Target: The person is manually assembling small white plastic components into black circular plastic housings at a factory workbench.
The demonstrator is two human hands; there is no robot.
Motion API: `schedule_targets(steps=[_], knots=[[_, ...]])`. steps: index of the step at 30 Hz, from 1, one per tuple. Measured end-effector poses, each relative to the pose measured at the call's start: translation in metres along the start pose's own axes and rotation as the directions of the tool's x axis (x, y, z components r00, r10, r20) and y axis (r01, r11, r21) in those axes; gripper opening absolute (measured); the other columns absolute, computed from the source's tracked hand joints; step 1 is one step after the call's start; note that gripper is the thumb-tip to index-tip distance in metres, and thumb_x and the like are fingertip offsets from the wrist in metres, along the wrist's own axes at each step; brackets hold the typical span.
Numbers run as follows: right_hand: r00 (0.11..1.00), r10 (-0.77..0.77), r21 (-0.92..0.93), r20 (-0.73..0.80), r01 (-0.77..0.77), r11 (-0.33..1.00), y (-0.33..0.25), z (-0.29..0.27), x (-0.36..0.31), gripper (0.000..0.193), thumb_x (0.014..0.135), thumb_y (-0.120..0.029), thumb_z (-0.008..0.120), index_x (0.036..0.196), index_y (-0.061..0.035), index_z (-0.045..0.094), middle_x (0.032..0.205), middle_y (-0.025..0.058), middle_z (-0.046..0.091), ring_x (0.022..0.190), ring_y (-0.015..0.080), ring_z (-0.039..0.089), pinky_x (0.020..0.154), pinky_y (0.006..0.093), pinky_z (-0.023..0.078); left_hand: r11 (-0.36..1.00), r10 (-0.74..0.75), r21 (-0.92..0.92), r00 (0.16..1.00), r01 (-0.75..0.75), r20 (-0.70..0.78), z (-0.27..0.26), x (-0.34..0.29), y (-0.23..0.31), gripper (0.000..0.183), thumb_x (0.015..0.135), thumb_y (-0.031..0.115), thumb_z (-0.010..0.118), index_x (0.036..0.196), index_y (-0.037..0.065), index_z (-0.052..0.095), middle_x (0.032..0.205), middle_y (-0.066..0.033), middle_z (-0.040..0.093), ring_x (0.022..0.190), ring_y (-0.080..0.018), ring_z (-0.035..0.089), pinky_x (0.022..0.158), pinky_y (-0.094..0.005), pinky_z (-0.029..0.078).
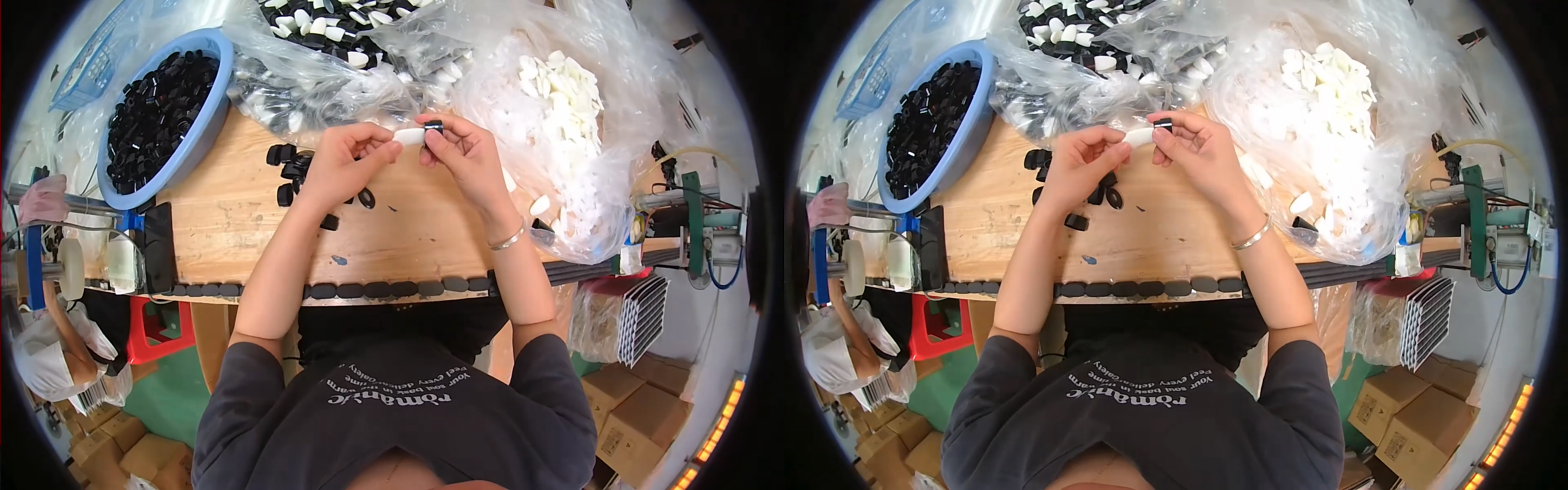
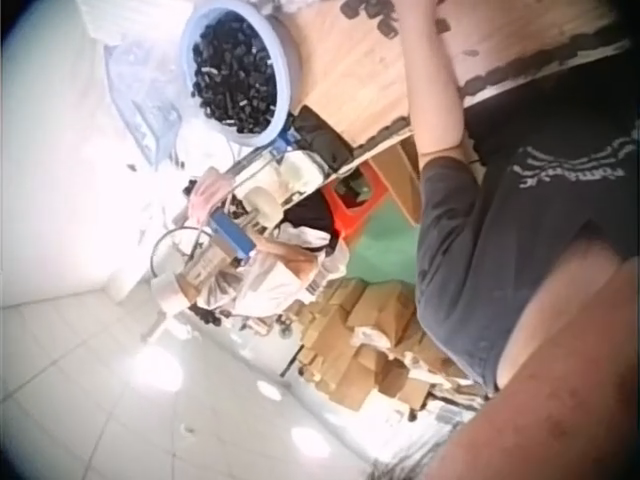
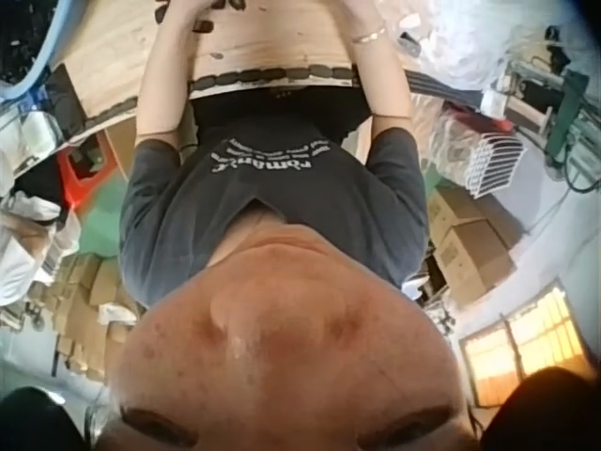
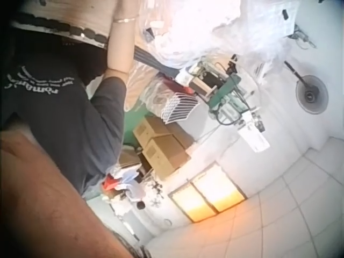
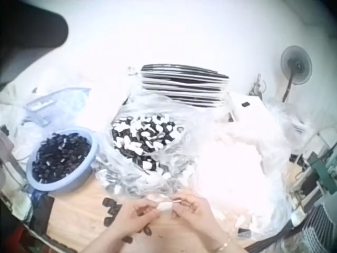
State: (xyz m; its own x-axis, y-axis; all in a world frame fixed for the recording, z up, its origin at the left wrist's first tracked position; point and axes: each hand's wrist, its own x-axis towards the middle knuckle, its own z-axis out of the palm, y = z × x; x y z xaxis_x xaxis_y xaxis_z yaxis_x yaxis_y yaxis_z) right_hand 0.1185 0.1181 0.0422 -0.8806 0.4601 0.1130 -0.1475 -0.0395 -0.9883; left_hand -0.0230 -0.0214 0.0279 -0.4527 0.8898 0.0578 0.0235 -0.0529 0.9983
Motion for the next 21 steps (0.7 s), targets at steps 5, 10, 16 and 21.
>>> schedule_targets(steps=[5, 10, 16, 21], knots=[[0.998, -0.042, -0.034, -0.045, 0.04, 0.999, -0.001, 0.008, 0.003, 0.024, 0.092, -0.006, 0.058, 0.114, 0.0029, 0.061, 0.079, 0.0033, 0.062, 0.069, 0.0075, 0.057, 0.064, 0.0202, 0.047, 0.979, 0.175, -0.071, 0.963, -0.193, -0.203, 0.005, 0.003, -0.006, 0.012, 0.086, 0.005, 0.066, 0.096, -0.002, 0.068, 0.076, 0.0012, 0.064, 0.064, -0.0019, 0.053, 0.058, -0.0175, 0.043], [0.997, -0.07, -0.057, -0.03, 0.068, 0.996, -0.006, 0.01, 0.002, 0.024, 0.092, -0.006, 0.059, 0.114, 0.0035, 0.061, 0.078, 0.0026, 0.062, 0.068, 0.0074, 0.056, 0.063, 0.02, 0.046, 0.968, 0.249, 0.05, 0.938, -0.244, -0.242, 0.0, 0.0, -0.005, 0.009, 0.087, 0.005, 0.064, 0.093, -0.002, 0.067, 0.075, 0.0005, 0.064, 0.064, -0.0034, 0.054, 0.059, -0.0183, 0.044], [0.997, 0.001, 0.225, -0.073, 0.015, 0.974, -0.004, 0.017, 0.006, 0.023, 0.092, -0.009, 0.06, 0.11, 0.0034, 0.063, 0.075, 0.0014, 0.061, 0.065, 0.0073, 0.054, 0.059, 0.019, 0.043, 0.981, 0.096, -0.151, 0.978, -0.125, -0.186, -0.004, -0.002, 0.004, 0.017, 0.089, 0.007, 0.063, 0.103, -0.003, 0.064, 0.079, -0.0008, 0.064, 0.069, -0.0047, 0.055, 0.062, -0.0184, 0.044], [0.994, 0.093, -0.507, 0.056, -0.052, 0.86, -0.065, 0.023, 0.042, 0.019, 0.09, -0.01, 0.062, 0.105, 0.002, 0.066, 0.073, 0.002, 0.063, 0.063, 0.0077, 0.057, 0.055, 0.0199, 0.042, 0.949, 0.177, -0.199, 0.934, -0.246, -0.309, -0.021, 0.003, 0.005, 0.027, 0.093, 0.012, 0.058, 0.116, -0.003, 0.059, 0.082, -0.0022, 0.064, 0.07, -0.0059, 0.053, 0.064, -0.019, 0.043]])
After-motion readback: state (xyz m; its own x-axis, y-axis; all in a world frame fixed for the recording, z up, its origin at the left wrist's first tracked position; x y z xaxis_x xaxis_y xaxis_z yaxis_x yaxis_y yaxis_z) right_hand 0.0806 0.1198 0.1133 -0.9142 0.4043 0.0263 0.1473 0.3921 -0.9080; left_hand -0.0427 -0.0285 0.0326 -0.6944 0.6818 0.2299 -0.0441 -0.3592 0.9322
